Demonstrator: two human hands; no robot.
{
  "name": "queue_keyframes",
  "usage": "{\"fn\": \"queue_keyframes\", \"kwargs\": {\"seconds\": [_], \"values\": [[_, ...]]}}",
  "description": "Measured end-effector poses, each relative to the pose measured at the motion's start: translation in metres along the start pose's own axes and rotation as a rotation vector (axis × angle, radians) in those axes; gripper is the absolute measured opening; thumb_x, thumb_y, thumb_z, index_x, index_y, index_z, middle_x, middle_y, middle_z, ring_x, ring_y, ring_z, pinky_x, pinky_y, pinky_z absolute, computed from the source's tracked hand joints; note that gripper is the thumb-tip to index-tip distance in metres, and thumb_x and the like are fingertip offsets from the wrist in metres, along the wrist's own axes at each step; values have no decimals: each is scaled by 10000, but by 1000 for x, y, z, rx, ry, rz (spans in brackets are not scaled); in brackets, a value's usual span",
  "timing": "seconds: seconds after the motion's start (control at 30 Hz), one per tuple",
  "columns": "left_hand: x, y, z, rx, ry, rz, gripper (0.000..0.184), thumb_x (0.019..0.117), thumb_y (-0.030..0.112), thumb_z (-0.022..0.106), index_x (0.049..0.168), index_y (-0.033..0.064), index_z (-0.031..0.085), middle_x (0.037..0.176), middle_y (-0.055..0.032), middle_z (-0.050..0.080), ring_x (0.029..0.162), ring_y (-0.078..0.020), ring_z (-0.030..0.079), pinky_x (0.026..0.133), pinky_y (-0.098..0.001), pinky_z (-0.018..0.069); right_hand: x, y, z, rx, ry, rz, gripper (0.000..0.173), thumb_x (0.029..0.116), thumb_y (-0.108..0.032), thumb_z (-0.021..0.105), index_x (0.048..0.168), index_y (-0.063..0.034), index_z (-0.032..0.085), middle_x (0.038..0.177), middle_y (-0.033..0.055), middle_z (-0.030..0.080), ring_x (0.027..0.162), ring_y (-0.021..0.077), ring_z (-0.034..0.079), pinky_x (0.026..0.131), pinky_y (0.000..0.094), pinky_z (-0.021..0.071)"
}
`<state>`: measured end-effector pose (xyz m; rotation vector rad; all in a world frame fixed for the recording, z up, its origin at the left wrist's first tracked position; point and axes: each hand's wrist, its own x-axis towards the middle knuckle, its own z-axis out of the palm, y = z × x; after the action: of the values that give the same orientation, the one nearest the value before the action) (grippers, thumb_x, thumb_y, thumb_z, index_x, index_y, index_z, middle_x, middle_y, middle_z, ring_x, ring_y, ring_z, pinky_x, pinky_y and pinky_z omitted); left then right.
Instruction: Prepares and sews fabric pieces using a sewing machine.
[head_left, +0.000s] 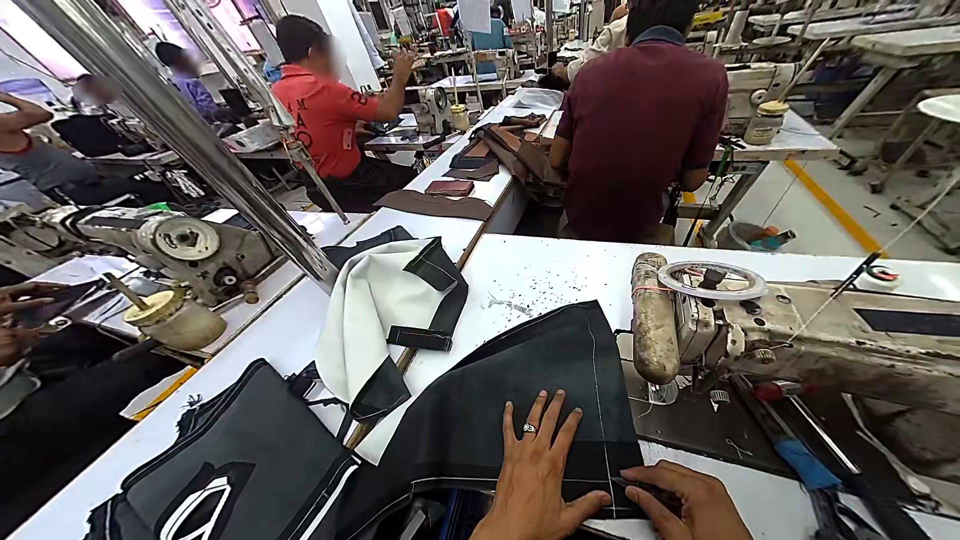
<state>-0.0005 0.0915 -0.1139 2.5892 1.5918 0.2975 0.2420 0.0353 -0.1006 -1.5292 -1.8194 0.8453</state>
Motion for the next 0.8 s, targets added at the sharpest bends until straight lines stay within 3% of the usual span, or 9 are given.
{"fn": "queue_keyframes", "kwargs": {"seconds": [0.17,0.27,0.33,0.5,0.8], "values": [[0,2,-6,-54,-12,0,1007,772,939,411,1549,301,454,1671,-18,338,1557,-296,267,1182,-758,100,-2,-7,0,-96,-3,-8,213,973,-283,674,1107,-186,807,910,10,746,808,120,701,748,328,582],[-3,6,-11,-183,25,126,810,889,788,490,1500,257,520,1634,-2,404,1535,-210,325,1250,-631,156,-13,-16,-3,-129,-35,-26,222,983,-261,664,1113,-149,805,901,53,742,825,176,702,763,371,572],[-7,6,-5,-237,-7,224,744,935,718,504,1519,257,495,1654,6,371,1547,-186,298,1266,-584,176,-18,-17,-6,-100,-87,-8,223,983,-270,669,1112,-146,802,911,56,744,834,171,703,777,372,575],[-10,4,7,-194,-6,255,787,922,755,473,1563,301,429,1684,22,312,1565,-179,249,1265,-587,157,-16,-10,1,83,-1,81,202,962,-238,711,1119,-144,797,881,28,722,678,110,693,630,303,625],[-11,3,8,-190,-10,253,784,923,754,471,1565,306,426,1685,22,308,1568,-176,238,1267,-589,145,-15,-11,4,23,6,91,214,977,-250,685,1128,-147,796,875,30,720,694,113,693,645,303,616]]}}
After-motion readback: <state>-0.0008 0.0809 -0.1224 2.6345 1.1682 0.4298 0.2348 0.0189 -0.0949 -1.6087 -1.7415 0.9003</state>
